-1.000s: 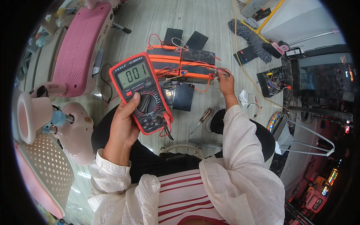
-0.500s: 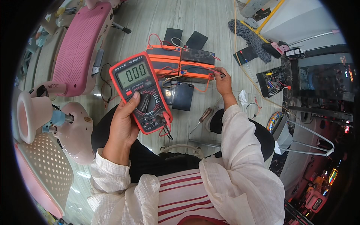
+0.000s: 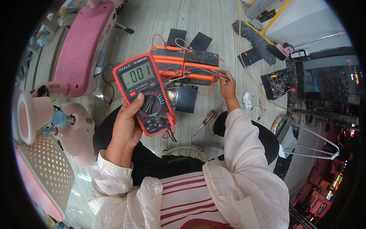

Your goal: The person is working on a battery pack, using a screwdriver to tighten connections and a multimeter to measure voltage. They connect wires to the battery terminals and check the readings on the multimeter.

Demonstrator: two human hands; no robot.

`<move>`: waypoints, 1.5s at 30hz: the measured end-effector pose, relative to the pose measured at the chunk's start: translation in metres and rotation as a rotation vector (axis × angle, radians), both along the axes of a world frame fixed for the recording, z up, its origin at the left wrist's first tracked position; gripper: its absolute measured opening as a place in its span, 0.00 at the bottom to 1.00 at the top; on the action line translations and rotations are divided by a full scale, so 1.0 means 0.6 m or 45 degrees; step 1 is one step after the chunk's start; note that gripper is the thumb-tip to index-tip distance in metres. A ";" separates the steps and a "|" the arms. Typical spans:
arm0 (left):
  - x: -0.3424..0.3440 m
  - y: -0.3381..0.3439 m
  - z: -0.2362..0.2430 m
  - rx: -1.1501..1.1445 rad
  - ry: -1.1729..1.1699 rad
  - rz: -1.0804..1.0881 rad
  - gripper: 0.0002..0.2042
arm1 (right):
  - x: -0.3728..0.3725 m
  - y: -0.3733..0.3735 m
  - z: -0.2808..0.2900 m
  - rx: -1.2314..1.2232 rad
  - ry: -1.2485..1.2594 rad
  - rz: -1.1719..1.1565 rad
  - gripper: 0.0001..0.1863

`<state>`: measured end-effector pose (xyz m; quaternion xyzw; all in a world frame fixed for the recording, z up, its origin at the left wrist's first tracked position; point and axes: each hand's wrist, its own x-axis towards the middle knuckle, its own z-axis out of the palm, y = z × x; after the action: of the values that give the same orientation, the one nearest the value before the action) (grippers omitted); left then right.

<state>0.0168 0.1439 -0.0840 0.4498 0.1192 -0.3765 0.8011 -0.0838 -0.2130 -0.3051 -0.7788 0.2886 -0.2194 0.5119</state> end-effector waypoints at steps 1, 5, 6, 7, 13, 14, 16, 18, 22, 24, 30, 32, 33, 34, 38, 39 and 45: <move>0.000 0.001 -0.001 -0.001 0.002 0.005 0.15 | 0.000 0.004 0.002 -0.003 0.007 -0.007 0.10; 0.001 0.003 -0.002 0.000 0.002 0.016 0.15 | -0.004 0.013 0.006 -0.016 0.014 -0.041 0.10; 0.001 0.003 -0.002 0.005 -0.001 0.019 0.15 | -0.004 0.015 0.007 -0.017 0.011 -0.048 0.10; 0.000 0.003 -0.003 0.006 -0.001 0.020 0.15 | -0.004 0.017 0.008 -0.022 0.022 -0.054 0.10; 0.000 0.003 -0.002 -0.001 -0.003 0.009 0.15 | -0.004 0.005 0.006 0.065 -0.021 0.036 0.10; 0.000 0.003 -0.003 -0.008 -0.002 0.008 0.15 | -0.002 -0.002 0.006 0.083 -0.035 0.097 0.09; 0.000 0.003 -0.004 -0.011 0.001 0.003 0.16 | 0.006 -0.009 0.008 0.196 -0.012 0.226 0.10; 0.001 0.002 -0.003 -0.002 0.006 -0.002 0.16 | 0.016 -0.015 0.012 0.388 0.062 0.363 0.10; 0.001 0.001 -0.003 0.021 -0.001 -0.002 0.17 | 0.038 -0.009 0.030 0.316 0.131 0.530 0.11; 0.001 0.003 -0.007 0.031 0.010 0.004 0.17 | 0.047 -0.009 0.041 0.133 0.213 0.627 0.12; 0.000 -0.006 0.000 0.026 0.002 0.019 0.15 | 0.059 -0.005 0.043 -0.040 0.217 0.579 0.12; 0.000 -0.003 0.002 0.047 -0.001 0.030 0.15 | 0.063 0.006 0.056 -0.060 0.268 0.618 0.12; 0.000 -0.006 0.003 0.048 -0.002 0.026 0.15 | 0.062 0.008 0.067 -0.078 0.297 0.627 0.13; 0.000 -0.009 0.004 0.043 -0.002 0.018 0.15 | 0.063 0.006 0.056 0.042 0.250 0.626 0.12; -0.001 -0.011 0.004 0.036 0.004 0.006 0.15 | 0.070 0.007 0.027 0.144 0.155 0.684 0.13; -0.001 -0.011 0.004 0.035 0.008 0.007 0.15 | 0.070 0.006 0.023 0.073 0.156 0.713 0.13; 0.000 -0.009 0.003 0.051 0.008 0.028 0.15 | 0.070 0.007 0.017 0.198 0.106 0.642 0.13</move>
<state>0.0168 0.1384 -0.0820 0.4632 0.1341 -0.3665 0.7957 -0.0421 -0.2089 -0.2952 -0.7929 0.1224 -0.0299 0.5962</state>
